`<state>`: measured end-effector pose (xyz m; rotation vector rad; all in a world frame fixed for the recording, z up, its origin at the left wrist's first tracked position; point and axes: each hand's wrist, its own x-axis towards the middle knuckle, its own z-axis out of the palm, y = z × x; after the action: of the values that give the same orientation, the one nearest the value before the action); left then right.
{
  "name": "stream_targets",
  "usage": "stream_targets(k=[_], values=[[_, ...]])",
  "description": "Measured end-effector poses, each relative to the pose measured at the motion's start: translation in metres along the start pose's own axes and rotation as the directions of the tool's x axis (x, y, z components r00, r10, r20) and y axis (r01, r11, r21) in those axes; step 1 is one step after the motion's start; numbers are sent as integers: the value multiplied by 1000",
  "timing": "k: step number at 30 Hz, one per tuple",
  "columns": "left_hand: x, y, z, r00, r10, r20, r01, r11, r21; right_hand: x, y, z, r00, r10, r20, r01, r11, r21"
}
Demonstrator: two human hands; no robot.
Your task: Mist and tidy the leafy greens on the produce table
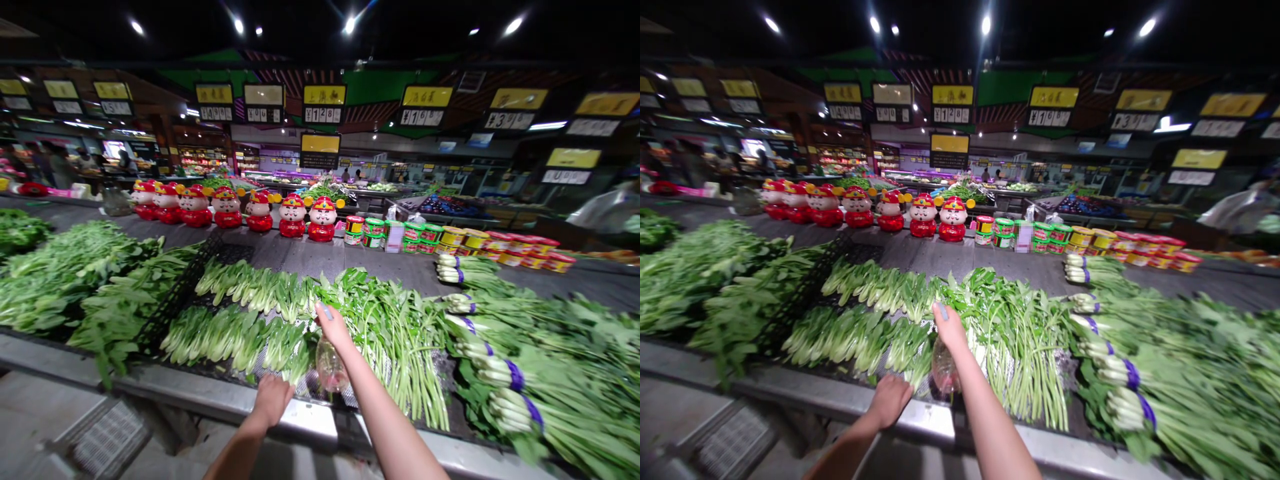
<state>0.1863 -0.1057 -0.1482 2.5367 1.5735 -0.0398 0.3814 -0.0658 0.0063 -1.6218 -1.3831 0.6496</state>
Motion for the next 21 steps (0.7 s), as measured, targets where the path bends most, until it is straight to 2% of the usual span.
stream_targets(k=[5,9,16,21], values=[[2,-1,-7,998,-11,60,11,1000,-11,2,-11,-10,999,4,35,-5,999,51],[3,-12,-19,993,70,90,-69,998,-12,2,-19,-17,998,-40,51,36,998,60],[1,-65,-41,1000,21,10,-21,999,43,0,-16,-10,996,-24,85,27,999,-31],[-3,-97,-32,1000,-13,-19,14,998,63,-3,-18,-7,994,-25,103,31,998,-56]])
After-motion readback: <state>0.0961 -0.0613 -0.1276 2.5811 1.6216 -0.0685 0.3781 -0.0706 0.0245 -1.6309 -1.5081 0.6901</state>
